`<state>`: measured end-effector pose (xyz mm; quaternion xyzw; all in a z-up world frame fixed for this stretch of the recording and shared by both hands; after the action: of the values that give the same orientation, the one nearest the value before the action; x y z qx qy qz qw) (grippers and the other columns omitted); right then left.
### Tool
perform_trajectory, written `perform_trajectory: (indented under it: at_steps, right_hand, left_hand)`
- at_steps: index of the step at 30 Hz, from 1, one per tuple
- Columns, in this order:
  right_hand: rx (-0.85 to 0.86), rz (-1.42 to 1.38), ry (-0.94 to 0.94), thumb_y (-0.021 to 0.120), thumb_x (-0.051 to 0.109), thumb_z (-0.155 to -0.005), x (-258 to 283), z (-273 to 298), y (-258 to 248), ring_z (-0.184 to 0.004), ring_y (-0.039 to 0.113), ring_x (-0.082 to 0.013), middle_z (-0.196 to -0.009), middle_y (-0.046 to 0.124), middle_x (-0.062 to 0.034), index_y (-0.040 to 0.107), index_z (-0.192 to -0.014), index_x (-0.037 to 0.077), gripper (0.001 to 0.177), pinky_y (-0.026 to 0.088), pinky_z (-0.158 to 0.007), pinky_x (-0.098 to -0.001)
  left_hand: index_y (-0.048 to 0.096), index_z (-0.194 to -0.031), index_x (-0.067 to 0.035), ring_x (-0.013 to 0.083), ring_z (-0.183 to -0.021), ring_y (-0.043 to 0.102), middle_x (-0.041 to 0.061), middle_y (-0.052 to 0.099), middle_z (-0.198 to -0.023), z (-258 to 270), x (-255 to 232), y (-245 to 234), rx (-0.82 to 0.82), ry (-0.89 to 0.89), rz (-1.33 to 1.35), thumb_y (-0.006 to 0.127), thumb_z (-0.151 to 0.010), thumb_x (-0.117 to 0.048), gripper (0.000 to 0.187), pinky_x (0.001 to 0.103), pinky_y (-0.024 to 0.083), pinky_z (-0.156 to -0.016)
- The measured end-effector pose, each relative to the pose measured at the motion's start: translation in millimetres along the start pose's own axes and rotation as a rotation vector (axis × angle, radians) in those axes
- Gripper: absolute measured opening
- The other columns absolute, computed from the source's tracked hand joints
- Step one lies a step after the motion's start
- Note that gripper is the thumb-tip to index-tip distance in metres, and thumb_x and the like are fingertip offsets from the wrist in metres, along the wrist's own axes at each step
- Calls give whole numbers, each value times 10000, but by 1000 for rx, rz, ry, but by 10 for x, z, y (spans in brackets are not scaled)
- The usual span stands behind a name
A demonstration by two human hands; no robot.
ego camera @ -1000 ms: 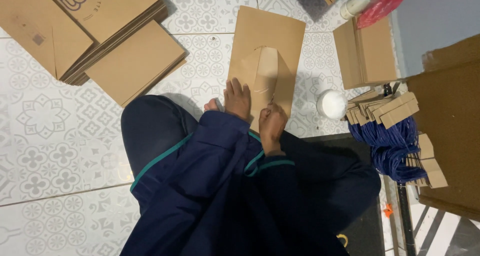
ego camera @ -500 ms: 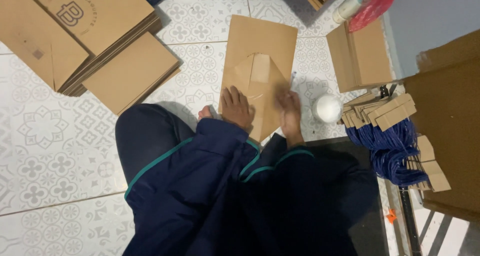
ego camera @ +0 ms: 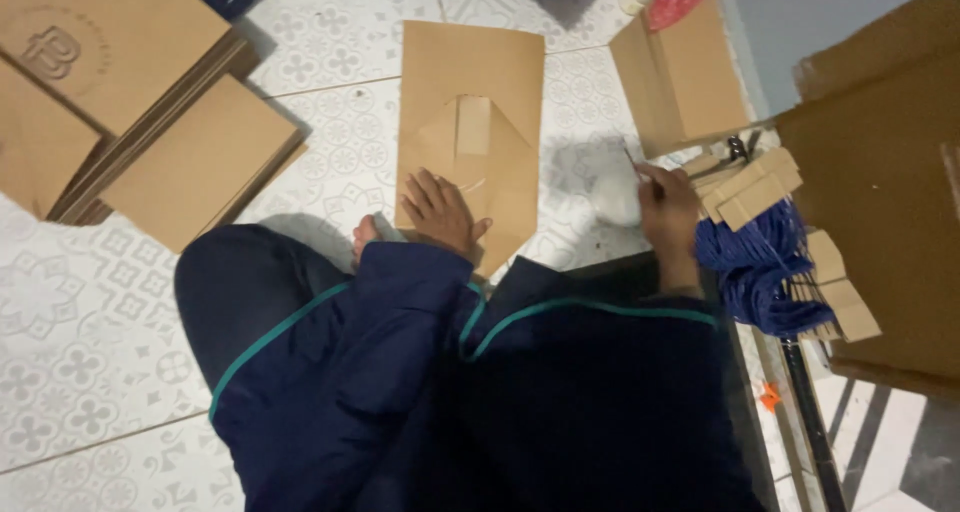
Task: Folding and gluing paper bags to assemble them from flat sheets.
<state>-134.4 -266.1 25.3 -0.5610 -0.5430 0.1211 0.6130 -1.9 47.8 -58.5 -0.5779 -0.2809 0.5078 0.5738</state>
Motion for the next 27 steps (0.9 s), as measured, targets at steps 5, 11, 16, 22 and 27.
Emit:
perform_trajectory:
  at_steps: [5,11,16,22,27]
  right_hand:
    - [-89,245,-358,675,-4,-819,-143,165,-200,-994,710,-337,-955,760,-107,764,-882,113,160,573,-932,-426]
    - [146,404,46,676,147,-928,-605,62,280,-902,653,-209,-888,624,1,759,-996,230,136,554,-871,-361]
    - [210,440,168,679,219,-944,-615,90,340,-925,662,-247,-915,615,-33,744,-1016,216,97,553,-882,-409]
    - [103,334,116,670,229,-940,-726,120,177,-903,687,-304,-885,668,-89,769,-971,180,115,566,-831,-433]
    - [98,163,343,674,270,-908,-599,164,-50,-1007,681,-378,-961,743,-84,802,-1022,269,171,565,-887,-474]
  left_hand:
    - [249,-1525,100,581,-1498,121,406,180,-1585,-15,43,104,-41,39,24,690,-787,-681,1161,690,128,-1199]
    - [205,-1549,99,574,-1509,99,404,167,-1592,-11,128,229,-97,74,47,520,-814,-795,1200,681,120,-1206]
    - [246,-1534,95,576,-1503,111,405,188,-1582,-12,149,256,-106,93,52,560,-807,-793,1190,688,111,-1198]
    - [255,-1529,86,558,-1502,152,394,210,-1573,22,141,121,-112,90,44,500,-835,-798,1150,679,119,-1200]
    - [285,-1513,76,526,-1509,173,366,208,-1599,-41,138,36,-44,101,58,633,-812,-738,1129,689,107,-1188]
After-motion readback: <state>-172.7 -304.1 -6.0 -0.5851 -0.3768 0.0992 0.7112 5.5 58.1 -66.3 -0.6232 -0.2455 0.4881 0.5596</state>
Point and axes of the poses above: each hand's wrist, its own z-axis away from the middle knuckle, its own y-axis out of the palm, x = y × z, the point moved 4 cm from there along -z, towards the middle knuckle
